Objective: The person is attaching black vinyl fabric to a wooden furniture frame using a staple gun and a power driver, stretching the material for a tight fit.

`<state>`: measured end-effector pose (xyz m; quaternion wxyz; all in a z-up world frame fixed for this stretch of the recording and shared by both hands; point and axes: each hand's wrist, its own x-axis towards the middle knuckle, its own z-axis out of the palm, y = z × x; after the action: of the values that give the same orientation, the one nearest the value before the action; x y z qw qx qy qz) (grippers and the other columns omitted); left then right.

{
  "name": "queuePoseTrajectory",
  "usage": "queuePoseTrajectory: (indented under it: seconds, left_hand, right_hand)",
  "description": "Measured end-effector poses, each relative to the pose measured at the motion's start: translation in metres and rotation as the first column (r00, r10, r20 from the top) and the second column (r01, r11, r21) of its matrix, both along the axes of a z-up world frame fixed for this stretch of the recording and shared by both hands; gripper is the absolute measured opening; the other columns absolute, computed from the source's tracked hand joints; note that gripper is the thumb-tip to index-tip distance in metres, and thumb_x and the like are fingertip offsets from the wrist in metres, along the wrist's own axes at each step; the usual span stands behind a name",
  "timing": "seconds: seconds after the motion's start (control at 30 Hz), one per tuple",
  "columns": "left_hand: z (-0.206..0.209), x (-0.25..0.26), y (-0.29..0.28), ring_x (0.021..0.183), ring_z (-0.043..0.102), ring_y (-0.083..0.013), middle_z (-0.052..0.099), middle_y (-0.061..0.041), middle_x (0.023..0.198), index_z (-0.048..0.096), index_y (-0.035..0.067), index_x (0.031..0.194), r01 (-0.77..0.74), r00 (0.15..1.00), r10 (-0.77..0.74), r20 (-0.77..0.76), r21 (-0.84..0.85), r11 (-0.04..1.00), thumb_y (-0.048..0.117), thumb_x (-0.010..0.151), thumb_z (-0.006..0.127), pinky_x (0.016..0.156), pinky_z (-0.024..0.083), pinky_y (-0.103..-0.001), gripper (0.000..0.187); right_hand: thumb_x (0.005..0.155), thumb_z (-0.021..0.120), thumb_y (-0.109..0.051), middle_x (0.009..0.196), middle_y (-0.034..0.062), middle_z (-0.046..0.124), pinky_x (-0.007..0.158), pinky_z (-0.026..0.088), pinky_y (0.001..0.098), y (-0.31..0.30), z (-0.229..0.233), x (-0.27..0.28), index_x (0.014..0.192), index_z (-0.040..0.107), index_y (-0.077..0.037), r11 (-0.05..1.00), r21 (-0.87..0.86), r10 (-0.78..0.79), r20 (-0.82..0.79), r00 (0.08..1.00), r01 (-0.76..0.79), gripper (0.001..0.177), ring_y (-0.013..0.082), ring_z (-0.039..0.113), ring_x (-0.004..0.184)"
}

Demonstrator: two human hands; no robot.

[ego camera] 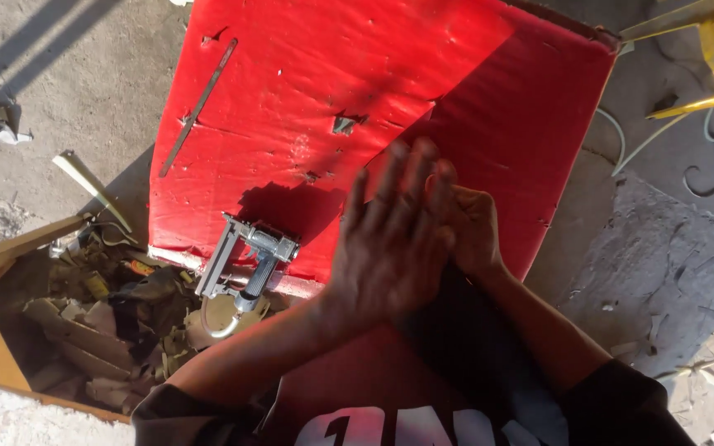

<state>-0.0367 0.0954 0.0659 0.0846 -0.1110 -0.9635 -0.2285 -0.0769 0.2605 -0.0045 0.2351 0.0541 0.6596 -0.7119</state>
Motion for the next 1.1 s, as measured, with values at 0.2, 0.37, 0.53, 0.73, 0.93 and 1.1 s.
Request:
queuePoseTrajectory:
  seconds: [0.2, 0.37, 0.53, 0.73, 0.93, 1.1]
  left_hand:
    - [-0.045, -0.029, -0.051, 0.110, 0.074, -0.0412, 0.075, -0.014, 0.112, 0.069, 0.012, 0.130, -0.039, 0.967, -0.194, 0.167, 0.845, 0.533, 0.036, 0.090, 0.083, 0.086, 0.062, -0.051, 0.049]
    - [-0.052, -0.010, -0.061, 0.105, 0.078, -0.0342, 0.078, -0.011, 0.111, 0.074, 0.012, 0.126, -0.002, 0.955, -0.261, 0.142, 0.881, 0.473, 0.027, 0.088, 0.087, 0.086, 0.062, -0.042, 0.043]
    - [-0.048, -0.004, -0.053, 0.092, 0.080, -0.0301, 0.080, -0.005, 0.100, 0.072, 0.017, 0.124, -0.130, 0.975, -0.088, 0.205, 0.843, 0.523, 0.035, 0.090, 0.085, 0.073, 0.061, -0.038, 0.041]
    - [-0.045, -0.013, -0.050, 0.095, 0.078, -0.0404, 0.076, -0.020, 0.100, 0.076, 0.002, 0.110, 0.124, 0.989, -0.138, -0.063, 0.859, 0.497, 0.013, 0.098, 0.075, 0.081, 0.063, -0.047, 0.016]
    - [-0.046, -0.015, -0.043, 0.094, 0.078, -0.0354, 0.076, -0.013, 0.095, 0.078, 0.005, 0.105, 0.146, 0.989, -0.095, -0.113, 0.830, 0.538, 0.011, 0.099, 0.072, 0.080, 0.063, -0.044, 0.010]
    - [-0.033, -0.016, -0.042, 0.084, 0.076, -0.0380, 0.071, -0.011, 0.085, 0.075, 0.007, 0.096, 0.080, 0.997, -0.051, -0.062, 0.778, 0.623, 0.012, 0.099, 0.068, 0.069, 0.062, -0.045, 0.009]
  right_hand:
    - [0.116, 0.056, -0.028, 0.055, -0.0028, 0.046, 0.056, 0.033, 0.0210, -0.012, 0.009, 0.003, 0.059, 0.049, -0.010, 0.970, 0.239, 0.036, -0.316, 0.948, 0.043, 0.061, 0.0051, 0.040, 0.053]
    - [0.115, 0.050, -0.022, 0.084, 0.0115, 0.074, 0.083, 0.055, 0.0320, -0.018, 0.014, 0.006, 0.110, 0.077, 0.003, 0.959, 0.263, 0.063, -0.566, 0.822, 0.107, 0.037, 0.0155, 0.067, 0.088]
    - [0.113, 0.052, -0.015, 0.112, 0.0217, 0.077, 0.102, 0.056, 0.0470, -0.011, 0.006, 0.006, 0.121, 0.072, 0.008, 0.942, 0.292, 0.074, -0.660, 0.748, 0.165, 0.032, 0.0376, 0.073, 0.114]
    - [0.115, 0.046, -0.017, 0.106, 0.0209, 0.078, 0.088, 0.059, 0.0447, -0.014, 0.010, 0.004, 0.119, 0.074, 0.008, 0.935, 0.312, 0.084, -0.660, 0.746, 0.171, 0.037, 0.0247, 0.074, 0.090]
    - [0.113, 0.047, -0.020, 0.063, 0.0018, 0.063, 0.061, 0.049, 0.0225, -0.016, 0.008, 0.004, 0.108, 0.078, 0.003, 0.952, 0.263, 0.042, -0.617, 0.786, 0.156, 0.039, 0.0050, 0.050, 0.059]
    - [0.115, 0.042, -0.022, 0.061, 0.0051, 0.062, 0.055, 0.048, 0.0218, -0.023, 0.016, -0.002, 0.092, 0.076, 0.003, 0.982, 0.164, 0.017, -0.564, 0.825, 0.092, 0.048, 0.0028, 0.048, 0.058]
